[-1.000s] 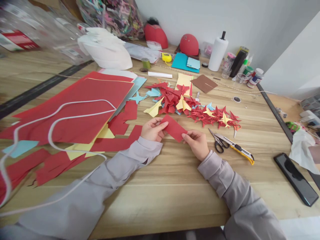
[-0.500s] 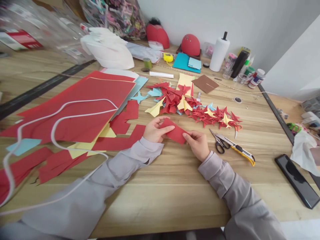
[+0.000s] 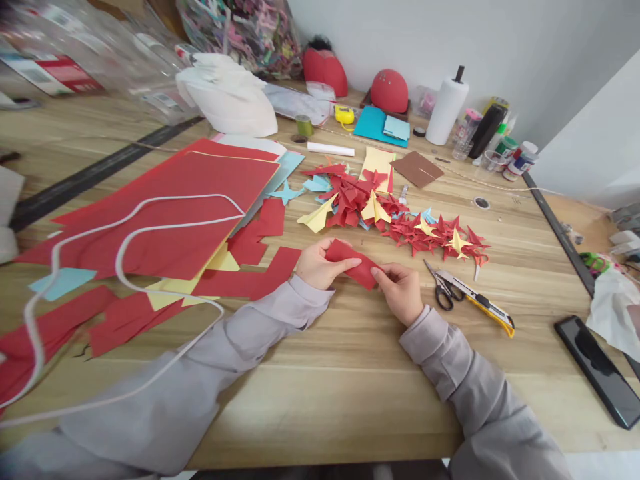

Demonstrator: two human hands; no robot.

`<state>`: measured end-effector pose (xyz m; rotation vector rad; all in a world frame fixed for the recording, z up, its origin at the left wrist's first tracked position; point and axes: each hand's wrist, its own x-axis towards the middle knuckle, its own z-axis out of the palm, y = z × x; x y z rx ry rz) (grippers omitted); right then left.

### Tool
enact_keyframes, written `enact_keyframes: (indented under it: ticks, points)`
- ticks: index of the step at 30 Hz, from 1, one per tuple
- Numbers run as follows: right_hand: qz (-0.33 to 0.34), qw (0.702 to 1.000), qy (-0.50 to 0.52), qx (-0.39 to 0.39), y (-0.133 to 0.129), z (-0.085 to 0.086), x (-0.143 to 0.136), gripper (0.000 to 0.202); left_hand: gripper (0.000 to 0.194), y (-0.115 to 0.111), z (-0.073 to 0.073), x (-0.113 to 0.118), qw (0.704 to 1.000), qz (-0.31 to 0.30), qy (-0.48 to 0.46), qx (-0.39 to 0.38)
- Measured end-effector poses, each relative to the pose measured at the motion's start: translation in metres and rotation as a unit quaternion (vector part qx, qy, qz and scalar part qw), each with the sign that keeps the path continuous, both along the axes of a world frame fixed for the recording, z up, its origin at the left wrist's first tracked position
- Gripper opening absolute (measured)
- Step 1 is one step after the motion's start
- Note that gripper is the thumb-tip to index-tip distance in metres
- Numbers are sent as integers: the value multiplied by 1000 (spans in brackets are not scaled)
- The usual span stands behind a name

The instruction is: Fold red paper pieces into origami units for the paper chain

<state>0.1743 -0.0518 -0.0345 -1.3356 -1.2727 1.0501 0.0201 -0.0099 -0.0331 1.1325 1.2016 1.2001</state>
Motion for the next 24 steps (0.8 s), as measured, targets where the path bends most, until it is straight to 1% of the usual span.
enact_keyframes:
  ticks: [3,6,8,11,14,18,21,23,24]
  points:
    - [-3,1000,0,4,0,0,2,23,35,-1,0,1,999,-11,-43,-21]
    - [-3,1000,5,8,0,-2,3,23,37,-1,-1,1,996,-8,-83,-33]
    - [-8,1000,9,6,0,-3,3,23,38,0,-3,1,993,-11,-111,-47]
    - [-11,1000,15,0,-1,-5,4,24,39,3,-8,0,985,-32,-154,-77]
    - [-8,1000,18,2,-1,-6,4,22,39,6,-14,0,981,-39,-174,-82]
    - [5,1000,12,0,-2,-5,6,22,37,9,-20,0,983,-37,-168,-63]
    - [24,999,25,-9,-2,-4,7,23,36,8,-20,-1,989,-40,-140,-39]
    - [39,998,53,-12,-2,-2,7,22,35,5,-16,-2,992,-62,-106,-20]
    - [47,996,69,-17,-3,-2,6,22,34,3,-14,-3,993,-86,-79,-12]
